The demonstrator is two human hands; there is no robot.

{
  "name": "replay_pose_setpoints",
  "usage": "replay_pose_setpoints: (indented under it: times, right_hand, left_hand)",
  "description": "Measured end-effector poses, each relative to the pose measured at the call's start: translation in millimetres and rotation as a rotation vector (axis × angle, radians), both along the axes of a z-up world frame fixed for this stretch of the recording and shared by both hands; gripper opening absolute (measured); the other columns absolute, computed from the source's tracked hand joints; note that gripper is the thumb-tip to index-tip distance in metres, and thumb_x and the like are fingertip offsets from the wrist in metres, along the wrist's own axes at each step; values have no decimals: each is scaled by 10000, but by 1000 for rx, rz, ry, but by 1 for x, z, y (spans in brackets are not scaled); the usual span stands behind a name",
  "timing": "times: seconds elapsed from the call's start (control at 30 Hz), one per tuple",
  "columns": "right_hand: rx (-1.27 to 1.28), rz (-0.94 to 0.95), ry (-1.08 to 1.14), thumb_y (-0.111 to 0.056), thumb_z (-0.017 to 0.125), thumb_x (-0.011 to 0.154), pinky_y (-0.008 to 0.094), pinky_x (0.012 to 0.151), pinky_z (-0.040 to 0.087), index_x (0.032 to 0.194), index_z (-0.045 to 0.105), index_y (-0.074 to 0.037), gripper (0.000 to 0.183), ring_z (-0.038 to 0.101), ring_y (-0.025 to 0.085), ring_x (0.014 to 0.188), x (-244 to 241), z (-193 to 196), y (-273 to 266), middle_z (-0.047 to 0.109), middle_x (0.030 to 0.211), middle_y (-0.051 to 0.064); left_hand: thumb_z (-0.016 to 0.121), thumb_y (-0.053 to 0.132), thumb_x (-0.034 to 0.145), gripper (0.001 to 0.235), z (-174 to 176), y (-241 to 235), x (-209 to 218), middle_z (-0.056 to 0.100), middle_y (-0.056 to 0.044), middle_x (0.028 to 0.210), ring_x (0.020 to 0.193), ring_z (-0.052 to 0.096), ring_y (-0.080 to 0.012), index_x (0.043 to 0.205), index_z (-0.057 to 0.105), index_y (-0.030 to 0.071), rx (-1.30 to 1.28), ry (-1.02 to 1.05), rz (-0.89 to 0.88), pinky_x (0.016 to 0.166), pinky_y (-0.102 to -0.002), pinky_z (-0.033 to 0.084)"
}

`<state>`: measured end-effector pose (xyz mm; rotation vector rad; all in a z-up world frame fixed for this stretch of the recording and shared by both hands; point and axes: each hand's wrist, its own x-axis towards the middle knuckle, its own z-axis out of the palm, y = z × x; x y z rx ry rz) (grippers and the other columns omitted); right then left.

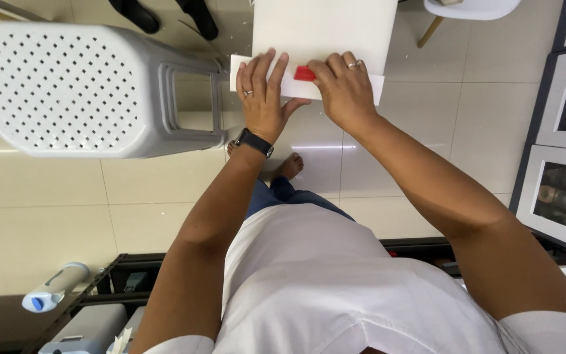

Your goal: Using a roller to apply adhesive or paint to cardboard and then smoothing it out with a scraper.

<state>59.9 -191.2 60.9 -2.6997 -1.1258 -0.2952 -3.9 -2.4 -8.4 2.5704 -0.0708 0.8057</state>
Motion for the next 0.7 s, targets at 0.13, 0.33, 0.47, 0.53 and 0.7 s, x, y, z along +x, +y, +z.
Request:
replay_pose_setpoints:
  times: [0.13, 0.33, 0.47, 0.53, 0.7]
  right_hand:
    - [88, 25, 194, -94, 673, 1002, 466, 719, 449, 1285, 628, -105, 287, 537, 365, 973, 10, 15, 6, 606, 1091, 99]
    - [201, 25, 247, -185, 534, 1138, 453, 843, 443, 1336, 625, -23, 272, 521, 350, 988, -8, 35, -47, 574, 1082, 148]
    - [152, 116, 174, -167, 569, 1118, 433, 817, 436, 1297, 659, -51, 231, 524, 323, 936, -14, 25, -38, 575, 1054, 114]
    - [106, 109, 169, -137, 623, 1092, 422, 774, 428, 1300, 659, -84, 218, 523, 319, 924, -10, 14, -26, 578, 1050, 95]
    - [146, 40, 166, -133, 576, 1098, 429, 729, 435, 1259, 644, -59, 189, 509, 329, 899, 10, 11, 2, 560, 1054, 98]
  left_hand:
    - [989, 806, 785, 1299, -6, 10, -12, 238, -80, 1713, 1637, 225, -283, 1644, 237, 188, -81, 128, 76, 1382, -581, 180]
    - [1056, 486, 708, 1520, -4, 45, -25, 180, -220, 1747, 1645, 215, -393, 1656, -97, 199, -866, 194, 45, 1355, -582, 163]
    - [1046, 350, 673, 1385, -6, 16, -12, 240, -191, 1710, 1590, 273, -355, 1640, 67, 194, -1065, 329, -38, 1296, -529, 289]
    - [1028, 353, 676, 1321, -10, 7, -13, 335, -188, 1671, 1559, 351, -317, 1630, 144, 126, -1105, 305, -50, 1288, -462, 339]
    - [1015, 445, 667, 1261, -10, 9, -13, 442, -158, 1599, 1497, 447, -298, 1596, 239, 90, -1050, 276, -55, 1244, -429, 426]
